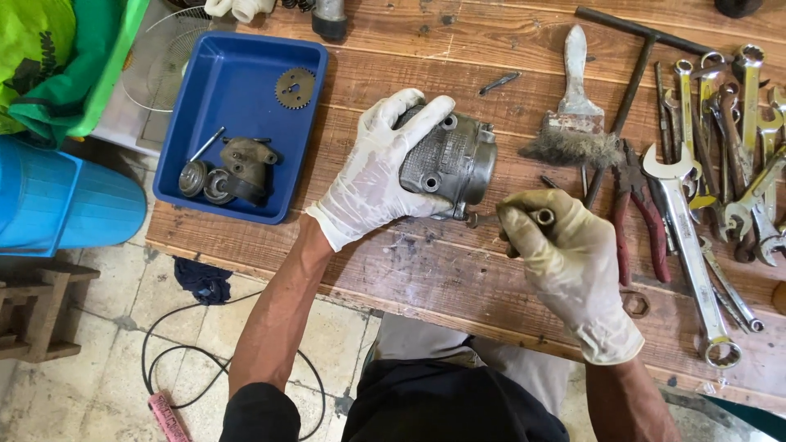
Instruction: Inspecting and cleaning a motorcycle engine cylinder head on a workbench.
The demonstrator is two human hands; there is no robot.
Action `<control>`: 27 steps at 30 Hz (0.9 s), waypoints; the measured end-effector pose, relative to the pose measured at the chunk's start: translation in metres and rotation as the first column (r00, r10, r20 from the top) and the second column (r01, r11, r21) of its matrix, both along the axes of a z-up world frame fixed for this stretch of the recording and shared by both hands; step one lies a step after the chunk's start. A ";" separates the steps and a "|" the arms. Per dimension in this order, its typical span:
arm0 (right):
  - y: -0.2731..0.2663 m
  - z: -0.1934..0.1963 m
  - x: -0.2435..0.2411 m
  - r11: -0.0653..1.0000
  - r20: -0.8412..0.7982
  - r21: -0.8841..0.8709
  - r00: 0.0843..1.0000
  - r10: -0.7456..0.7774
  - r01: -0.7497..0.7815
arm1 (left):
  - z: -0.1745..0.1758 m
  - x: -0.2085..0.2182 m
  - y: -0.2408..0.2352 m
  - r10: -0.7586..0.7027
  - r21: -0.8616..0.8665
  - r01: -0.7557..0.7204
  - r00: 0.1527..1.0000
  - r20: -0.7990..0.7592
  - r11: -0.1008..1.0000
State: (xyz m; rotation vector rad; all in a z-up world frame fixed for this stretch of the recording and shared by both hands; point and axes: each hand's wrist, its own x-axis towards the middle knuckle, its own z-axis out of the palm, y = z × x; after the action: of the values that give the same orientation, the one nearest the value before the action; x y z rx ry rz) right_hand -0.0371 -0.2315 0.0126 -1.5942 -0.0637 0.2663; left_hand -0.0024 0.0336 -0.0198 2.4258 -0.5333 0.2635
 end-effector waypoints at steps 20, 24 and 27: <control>0.048 0.025 0.045 0.621 0.264 -0.783 0.924 0.277 0.037 | -0.007 -0.003 -0.010 0.118 -0.020 -0.118 0.993 0.012 0.993; 0.050 0.014 0.034 0.648 0.492 -0.743 0.794 0.357 0.168 | -0.011 -0.002 -0.009 0.122 0.001 -0.122 0.991 0.061 0.993; 0.050 0.020 0.025 0.744 0.380 -0.665 0.886 0.267 0.062 | -0.008 -0.001 -0.010 0.111 -0.002 -0.111 0.993 0.038 0.994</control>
State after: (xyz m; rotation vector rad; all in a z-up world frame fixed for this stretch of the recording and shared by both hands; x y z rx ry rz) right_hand -0.0123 -0.1812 0.0327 -2.3593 -0.4755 -0.0223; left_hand -0.0038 0.0236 -0.0274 2.4587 -0.4156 0.3569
